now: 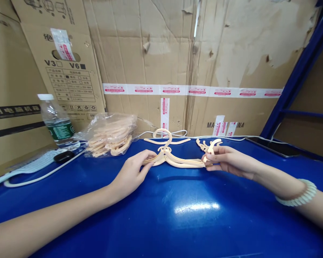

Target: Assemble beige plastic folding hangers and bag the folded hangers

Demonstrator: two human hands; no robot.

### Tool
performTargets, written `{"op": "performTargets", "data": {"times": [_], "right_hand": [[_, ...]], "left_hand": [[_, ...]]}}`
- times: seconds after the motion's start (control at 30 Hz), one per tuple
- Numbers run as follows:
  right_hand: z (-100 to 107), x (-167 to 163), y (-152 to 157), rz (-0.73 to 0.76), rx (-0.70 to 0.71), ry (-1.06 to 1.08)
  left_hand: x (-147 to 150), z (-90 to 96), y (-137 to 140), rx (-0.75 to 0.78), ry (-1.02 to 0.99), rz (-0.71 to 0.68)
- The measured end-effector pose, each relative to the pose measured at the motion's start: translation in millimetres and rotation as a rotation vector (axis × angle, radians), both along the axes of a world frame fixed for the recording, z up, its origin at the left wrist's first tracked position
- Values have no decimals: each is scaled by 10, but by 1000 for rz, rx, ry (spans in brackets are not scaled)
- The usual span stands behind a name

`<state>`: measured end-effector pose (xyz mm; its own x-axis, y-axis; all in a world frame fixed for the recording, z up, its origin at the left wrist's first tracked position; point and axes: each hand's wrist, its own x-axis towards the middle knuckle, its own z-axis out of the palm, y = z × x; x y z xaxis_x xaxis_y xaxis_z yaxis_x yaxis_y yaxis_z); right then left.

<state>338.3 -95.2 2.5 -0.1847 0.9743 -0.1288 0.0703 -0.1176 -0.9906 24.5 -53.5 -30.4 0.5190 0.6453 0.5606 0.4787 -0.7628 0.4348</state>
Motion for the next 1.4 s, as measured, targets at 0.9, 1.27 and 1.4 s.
{"op": "performTargets", "data": {"times": [0.9, 1.27, 1.4], "right_hand": [[-168, -138, -6, -118, 150, -17], [-227, -194, -9, -238, 336, -100], [-228, -196, -10, -272, 363, -105]], "left_hand": [[0, -24, -27, 64, 15, -60], [15, 4, -55, -37, 3, -70], [16, 18, -65, -68, -11, -67]]}}
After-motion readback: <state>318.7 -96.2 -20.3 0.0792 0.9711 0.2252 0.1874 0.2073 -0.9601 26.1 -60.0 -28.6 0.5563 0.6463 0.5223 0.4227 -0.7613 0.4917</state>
